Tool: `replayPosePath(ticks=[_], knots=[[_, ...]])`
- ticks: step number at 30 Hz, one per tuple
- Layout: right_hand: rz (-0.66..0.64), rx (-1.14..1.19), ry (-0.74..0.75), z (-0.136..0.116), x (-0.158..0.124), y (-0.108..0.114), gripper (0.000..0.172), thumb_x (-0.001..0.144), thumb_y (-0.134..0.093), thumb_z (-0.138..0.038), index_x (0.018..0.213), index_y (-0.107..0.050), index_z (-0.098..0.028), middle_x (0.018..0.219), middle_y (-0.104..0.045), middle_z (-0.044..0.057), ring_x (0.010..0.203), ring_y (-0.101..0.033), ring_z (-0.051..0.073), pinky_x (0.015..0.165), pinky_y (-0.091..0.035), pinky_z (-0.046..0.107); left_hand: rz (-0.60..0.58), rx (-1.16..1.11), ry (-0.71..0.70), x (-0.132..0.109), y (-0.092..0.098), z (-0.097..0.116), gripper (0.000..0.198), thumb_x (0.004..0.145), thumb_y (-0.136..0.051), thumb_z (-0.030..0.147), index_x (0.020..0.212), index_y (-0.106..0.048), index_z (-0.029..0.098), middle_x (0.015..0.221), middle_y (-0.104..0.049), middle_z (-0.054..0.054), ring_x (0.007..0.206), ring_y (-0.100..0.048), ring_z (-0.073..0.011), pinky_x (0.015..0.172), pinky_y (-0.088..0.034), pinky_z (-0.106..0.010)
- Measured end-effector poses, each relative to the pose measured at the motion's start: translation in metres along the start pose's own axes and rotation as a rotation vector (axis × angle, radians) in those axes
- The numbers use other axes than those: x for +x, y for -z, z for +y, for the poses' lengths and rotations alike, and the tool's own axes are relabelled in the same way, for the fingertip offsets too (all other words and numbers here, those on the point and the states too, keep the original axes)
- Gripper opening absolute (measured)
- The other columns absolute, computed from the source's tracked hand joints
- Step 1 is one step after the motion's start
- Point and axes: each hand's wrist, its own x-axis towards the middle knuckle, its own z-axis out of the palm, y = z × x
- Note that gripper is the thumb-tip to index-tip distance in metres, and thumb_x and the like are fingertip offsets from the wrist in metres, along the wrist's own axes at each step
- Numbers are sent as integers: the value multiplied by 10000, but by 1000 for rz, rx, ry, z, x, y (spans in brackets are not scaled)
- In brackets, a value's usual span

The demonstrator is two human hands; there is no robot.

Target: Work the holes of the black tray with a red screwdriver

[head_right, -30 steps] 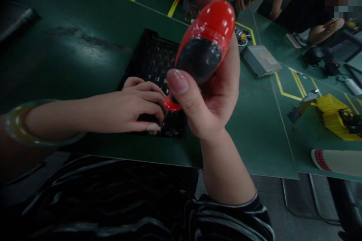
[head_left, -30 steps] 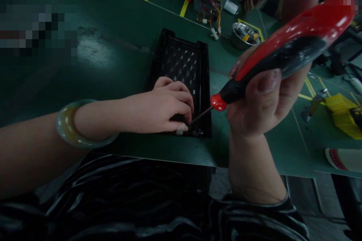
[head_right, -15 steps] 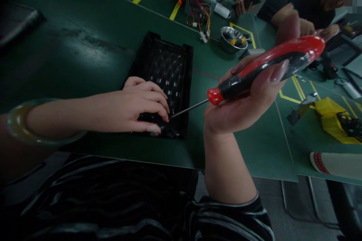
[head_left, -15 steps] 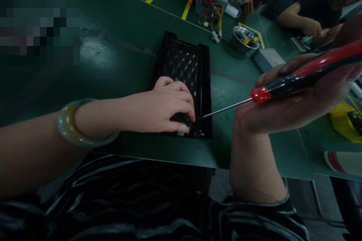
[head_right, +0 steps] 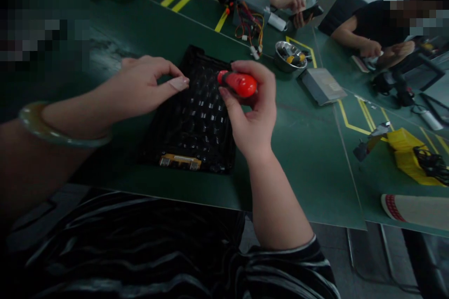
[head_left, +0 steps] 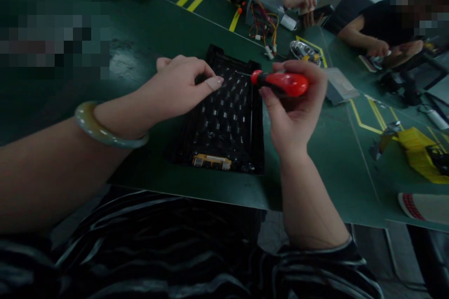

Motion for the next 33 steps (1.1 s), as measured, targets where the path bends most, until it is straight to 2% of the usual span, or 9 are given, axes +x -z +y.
replayPosePath(ticks=[2, 5, 8, 13, 18, 23, 27, 31, 33], knots=[[-119, -37, 34, -1, -2, 0, 263, 1042, -575, -287, 1303, -601, -306, 1355, -662, 62, 1371, -650, 236, 1197, -562, 491, 3, 26, 46, 2, -2, -2, 384, 1053, -596, 454, 1236, -750, 153, 1290, -693, -117, 1400, -532, -398, 1246, -255, -667], [-225, -53, 56, 2, -2, 0, 288, 966, -594, -109, 1185, -675, -277, 1275, -714, 51, 1300, -667, 210, 1156, -572, 440, -17, 30, 91, 3, -7, -4, 435, 1033, -642, 418, 1380, -688, 160, 1431, -624, -145, 1478, -442, -446, 1255, -239, -712], [-293, -97, 17, 2, 0, 1, 307, 918, -628, -69, 1154, -697, -254, 1255, -717, 66, 1266, -667, 217, 1133, -562, 427, -31, 17, 106, 2, -14, -7, 525, 1024, -641, 431, 1485, -612, 179, 1523, -576, -148, 1506, -405, -460, 1264, -253, -720], [-523, -163, -80, -8, -1, 3, 242, 917, -744, -205, 1152, -702, -243, 1329, -672, 83, 1301, -657, 240, 1147, -545, 427, -43, 101, 113, 4, -25, -14, 609, 1001, -632, 472, 1560, -559, 240, 1582, -545, -125, 1511, -423, -436, 1245, -362, -647], [-700, -270, -165, -19, -1, 3, 351, 963, -731, -462, 1240, -714, -248, 1364, -686, 80, 1212, -705, 266, 1083, -569, 453, -80, 152, 111, 5, -28, -15, 628, 1003, -587, 510, 1565, -550, 232, 1589, -531, -139, 1501, -447, -423, 1235, -383, -620], [-705, -289, -175, -18, 1, 3, 287, 1011, -671, -426, 1220, -738, -241, 1311, -742, 63, 1168, -737, 259, 1027, -578, 434, -96, 103, 115, 5, -29, -14, 695, 983, -610, 489, 1594, -512, 174, 1618, -466, -186, 1529, -436, -420, 1262, -364, -628], [-680, -251, -210, -15, 1, 4, 246, 1022, -653, -375, 1206, -753, -245, 1293, -773, 60, 1170, -742, 245, 1034, -569, 420, -76, 34, 130, 8, -31, -19, 733, 984, -612, 470, 1632, -439, 176, 1670, -423, -197, 1585, -389, -397, 1304, -311, -631], [-635, -244, -328, -14, 2, 4, 283, 1057, -566, -371, 1240, -763, -284, 1185, -832, 35, 1032, -770, 230, 941, -570, 398, -61, -59, 148, 10, -32, -25, 739, 993, -600, 479, 1646, -409, 190, 1685, -441, -195, 1597, -384, -392, 1321, -277, -628], [-608, -241, -405, -14, 3, 3, 310, 1064, -536, -393, 1272, -753, -316, 1115, -845, 17, 951, -772, 214, 872, -564, 370, -44, -80, 159, 12, -32, -28, 716, 1003, -582, 496, 1639, -419, 209, 1672, -472, -189, 1570, -428, -395, 1308, -296, -635]])
